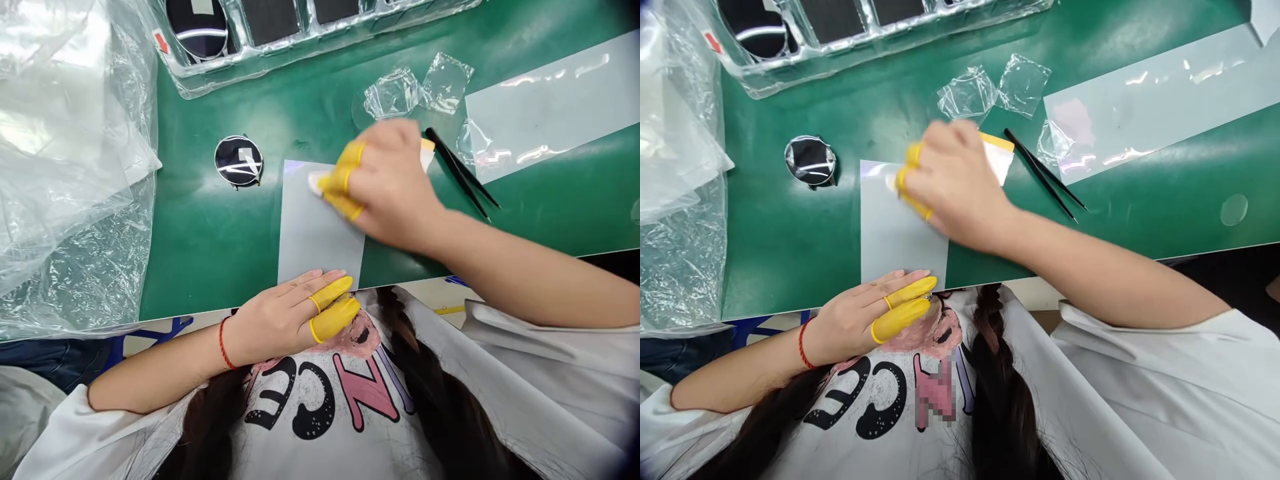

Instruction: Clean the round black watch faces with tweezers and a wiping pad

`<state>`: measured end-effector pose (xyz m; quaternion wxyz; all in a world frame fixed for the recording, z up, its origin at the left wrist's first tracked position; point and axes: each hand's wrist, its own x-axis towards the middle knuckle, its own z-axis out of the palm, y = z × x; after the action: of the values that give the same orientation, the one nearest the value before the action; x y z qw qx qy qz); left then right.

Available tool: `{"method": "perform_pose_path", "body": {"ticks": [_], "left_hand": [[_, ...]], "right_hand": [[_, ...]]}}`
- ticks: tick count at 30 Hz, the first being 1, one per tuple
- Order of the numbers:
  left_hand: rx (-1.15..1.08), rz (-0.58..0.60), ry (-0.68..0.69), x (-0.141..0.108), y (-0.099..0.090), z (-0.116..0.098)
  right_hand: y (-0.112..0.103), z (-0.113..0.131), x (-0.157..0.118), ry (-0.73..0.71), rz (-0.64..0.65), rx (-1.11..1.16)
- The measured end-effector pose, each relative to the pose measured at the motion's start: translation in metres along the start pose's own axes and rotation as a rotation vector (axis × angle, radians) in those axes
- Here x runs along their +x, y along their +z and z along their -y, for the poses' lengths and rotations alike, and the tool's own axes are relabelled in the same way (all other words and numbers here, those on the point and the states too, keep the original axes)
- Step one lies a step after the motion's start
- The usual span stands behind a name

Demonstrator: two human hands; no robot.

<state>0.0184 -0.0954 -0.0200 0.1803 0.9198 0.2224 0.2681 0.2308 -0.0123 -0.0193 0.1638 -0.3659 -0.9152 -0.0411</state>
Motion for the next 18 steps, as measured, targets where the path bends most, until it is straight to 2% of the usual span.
{"method": "perform_pose_path", "body": {"ticks": [2, 6, 9, 11, 14, 16, 18], "left_hand": [[-0.002, 0.013, 0.002, 0.001, -0.001, 0.0], [-0.011, -0.029, -0.017, 0.0, 0.0, 0.001], [-0.008, -0.012, -0.002, -0.002, 0.001, 0.0], [-0.001, -0.01, 0.011, -0.002, 0.001, 0.001], [0.017, -0.01, 0.023, -0.002, 0.001, 0.002], [0.018, -0.018, 0.028, -0.002, 0.002, 0.002], [0.014, -0.034, 0.025, -0.002, 0.002, 0.003]], "right_hand": [[0.003, -0.002, 0.004, 0.069, 0.007, -0.05], [0.004, 0.001, 0.008, -0.199, 0.018, 0.067], [0.007, -0.012, 0.011, -0.006, -0.054, -0.066], [0.004, -0.019, 0.01, 0.073, -0.109, -0.138], [-0.009, -0.008, -0.004, 0.017, -0.19, -0.045], [-0.014, 0.003, -0.016, -0.103, -0.1, 0.053], [-0.011, 0.004, -0.022, -0.123, -0.061, 0.048]]}}
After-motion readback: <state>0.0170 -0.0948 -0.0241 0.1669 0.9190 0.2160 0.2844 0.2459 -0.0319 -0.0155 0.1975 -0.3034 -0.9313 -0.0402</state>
